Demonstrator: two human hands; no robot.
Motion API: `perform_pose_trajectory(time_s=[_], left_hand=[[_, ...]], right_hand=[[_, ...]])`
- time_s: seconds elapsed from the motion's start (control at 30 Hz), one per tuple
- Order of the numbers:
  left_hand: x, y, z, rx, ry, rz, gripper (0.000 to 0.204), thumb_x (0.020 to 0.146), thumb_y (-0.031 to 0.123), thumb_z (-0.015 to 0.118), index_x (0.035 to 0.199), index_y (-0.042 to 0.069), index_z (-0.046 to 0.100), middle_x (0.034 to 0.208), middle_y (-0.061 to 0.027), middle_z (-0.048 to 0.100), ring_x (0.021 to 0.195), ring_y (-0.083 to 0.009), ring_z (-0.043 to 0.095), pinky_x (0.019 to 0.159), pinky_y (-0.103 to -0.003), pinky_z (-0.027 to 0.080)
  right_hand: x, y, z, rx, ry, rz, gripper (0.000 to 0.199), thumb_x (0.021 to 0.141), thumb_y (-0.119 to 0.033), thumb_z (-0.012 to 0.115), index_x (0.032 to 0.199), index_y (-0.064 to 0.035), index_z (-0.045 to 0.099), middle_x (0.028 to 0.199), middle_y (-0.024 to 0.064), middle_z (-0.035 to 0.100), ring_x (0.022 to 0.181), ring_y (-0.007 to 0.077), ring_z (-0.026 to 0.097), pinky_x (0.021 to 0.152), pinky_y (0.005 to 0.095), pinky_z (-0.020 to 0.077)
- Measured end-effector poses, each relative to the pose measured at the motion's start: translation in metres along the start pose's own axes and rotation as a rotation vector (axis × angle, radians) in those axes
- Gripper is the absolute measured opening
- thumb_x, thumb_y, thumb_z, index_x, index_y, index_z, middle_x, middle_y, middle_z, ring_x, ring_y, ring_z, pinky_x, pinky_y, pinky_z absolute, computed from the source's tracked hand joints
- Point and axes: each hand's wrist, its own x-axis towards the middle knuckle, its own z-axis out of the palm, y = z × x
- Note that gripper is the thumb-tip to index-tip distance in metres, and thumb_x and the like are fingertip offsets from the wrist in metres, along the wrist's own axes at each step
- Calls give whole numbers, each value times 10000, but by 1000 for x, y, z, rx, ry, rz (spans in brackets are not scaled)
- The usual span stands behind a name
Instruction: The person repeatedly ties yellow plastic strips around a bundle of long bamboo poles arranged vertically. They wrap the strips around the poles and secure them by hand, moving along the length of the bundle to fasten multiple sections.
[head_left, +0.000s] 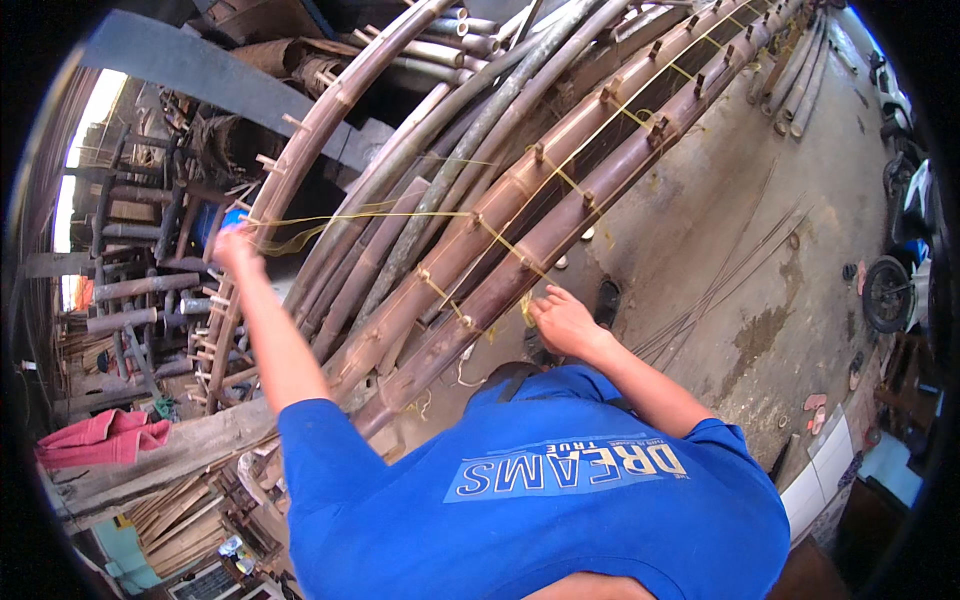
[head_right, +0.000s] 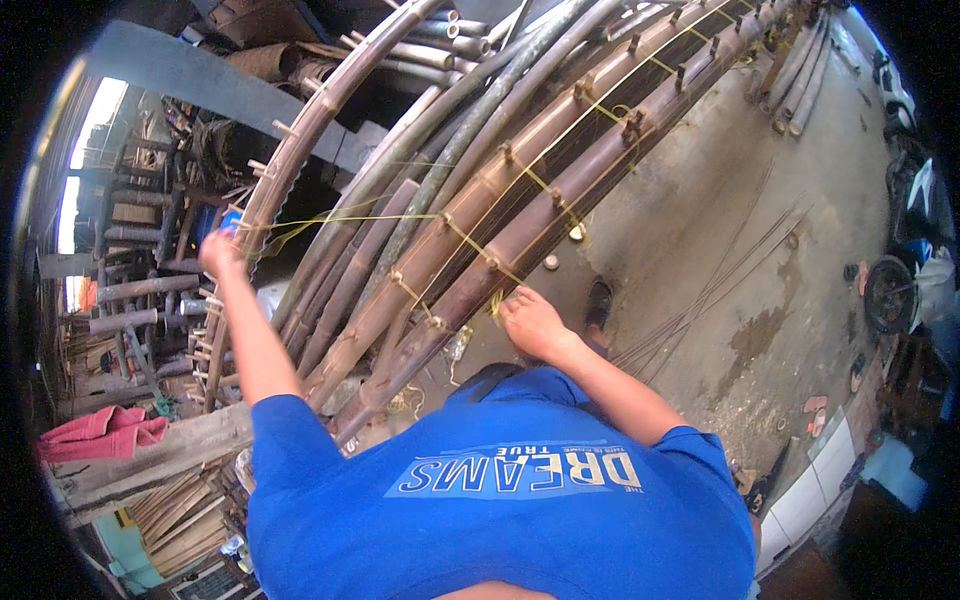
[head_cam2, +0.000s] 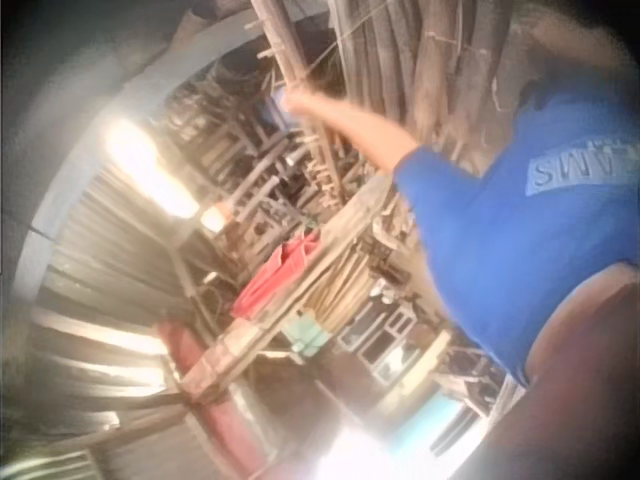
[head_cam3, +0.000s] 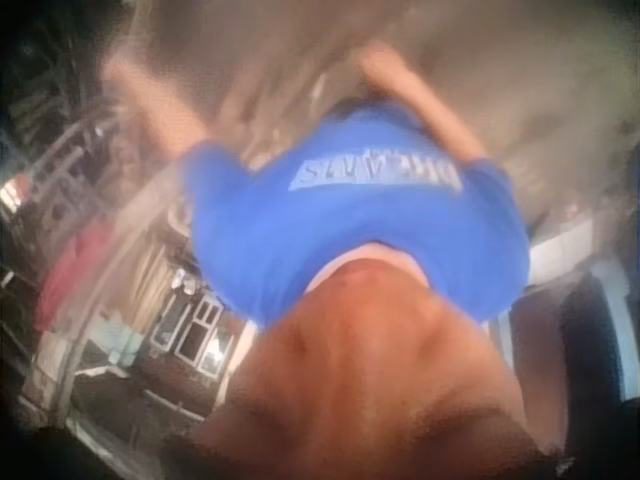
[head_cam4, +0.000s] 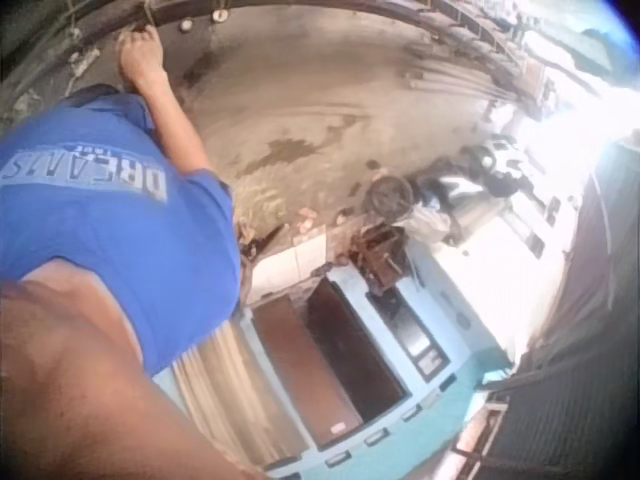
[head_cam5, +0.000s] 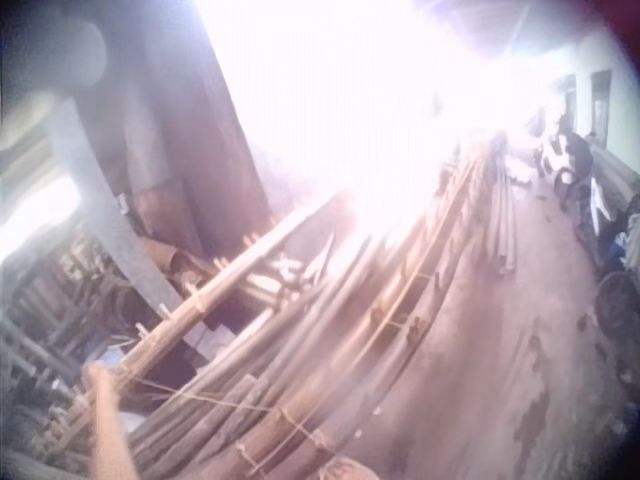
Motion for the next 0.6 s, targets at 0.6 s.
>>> perform_pose_trajectory(time_s=[0.6], left_hand=[[-404, -91, 40, 525, -771, 595, 209, 923, 241, 584, 983, 41, 601, 827, -187, 651, 767, -381, 627, 699, -471, 479]], right_hand=[[128, -157, -99, 944, 497, -301, 291, 991, -223, 449, 883, -12, 618, 763, 186, 607, 743, 337, 616, 722, 438, 478]])
